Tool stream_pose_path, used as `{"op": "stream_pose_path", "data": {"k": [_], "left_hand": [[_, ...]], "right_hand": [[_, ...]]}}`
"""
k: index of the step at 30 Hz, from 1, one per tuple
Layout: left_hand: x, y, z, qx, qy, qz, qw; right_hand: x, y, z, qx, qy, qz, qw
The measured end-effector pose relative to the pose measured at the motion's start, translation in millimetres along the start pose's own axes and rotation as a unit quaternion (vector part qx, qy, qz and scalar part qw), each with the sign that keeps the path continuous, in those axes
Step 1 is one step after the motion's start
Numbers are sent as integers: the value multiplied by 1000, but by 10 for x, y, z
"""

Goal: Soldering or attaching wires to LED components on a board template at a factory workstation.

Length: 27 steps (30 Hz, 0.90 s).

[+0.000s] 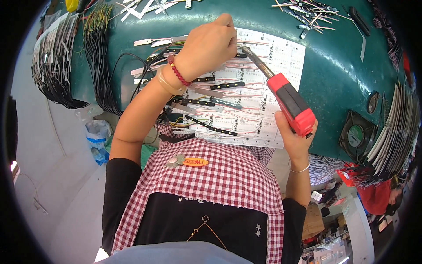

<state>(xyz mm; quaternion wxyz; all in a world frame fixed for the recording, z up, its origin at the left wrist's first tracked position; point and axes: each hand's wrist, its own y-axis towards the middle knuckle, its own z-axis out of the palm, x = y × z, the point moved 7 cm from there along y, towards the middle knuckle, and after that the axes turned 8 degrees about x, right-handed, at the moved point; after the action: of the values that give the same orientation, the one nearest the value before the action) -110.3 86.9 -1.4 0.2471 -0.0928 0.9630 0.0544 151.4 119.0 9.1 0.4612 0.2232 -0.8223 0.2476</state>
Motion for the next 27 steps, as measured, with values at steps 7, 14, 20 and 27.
{"op": "stream_pose_path", "data": {"k": [7, 14, 20, 27], "left_hand": [[-5, -18, -13, -3, -3, -2, 1000], [-11, -4, -19, 5, 2, 3, 1000], [43, -201, -207, -13, 1, -20, 1000], [965, -1107, -1063, -146, -46, -169, 974]], "right_hand": [[99, -1, 35, 8, 83, 22, 996], [181, 15, 18, -5, 92, 2, 996], [226, 29, 1, -1, 192, 2, 981], [32, -107, -348, -8, 304, -38, 952]]}}
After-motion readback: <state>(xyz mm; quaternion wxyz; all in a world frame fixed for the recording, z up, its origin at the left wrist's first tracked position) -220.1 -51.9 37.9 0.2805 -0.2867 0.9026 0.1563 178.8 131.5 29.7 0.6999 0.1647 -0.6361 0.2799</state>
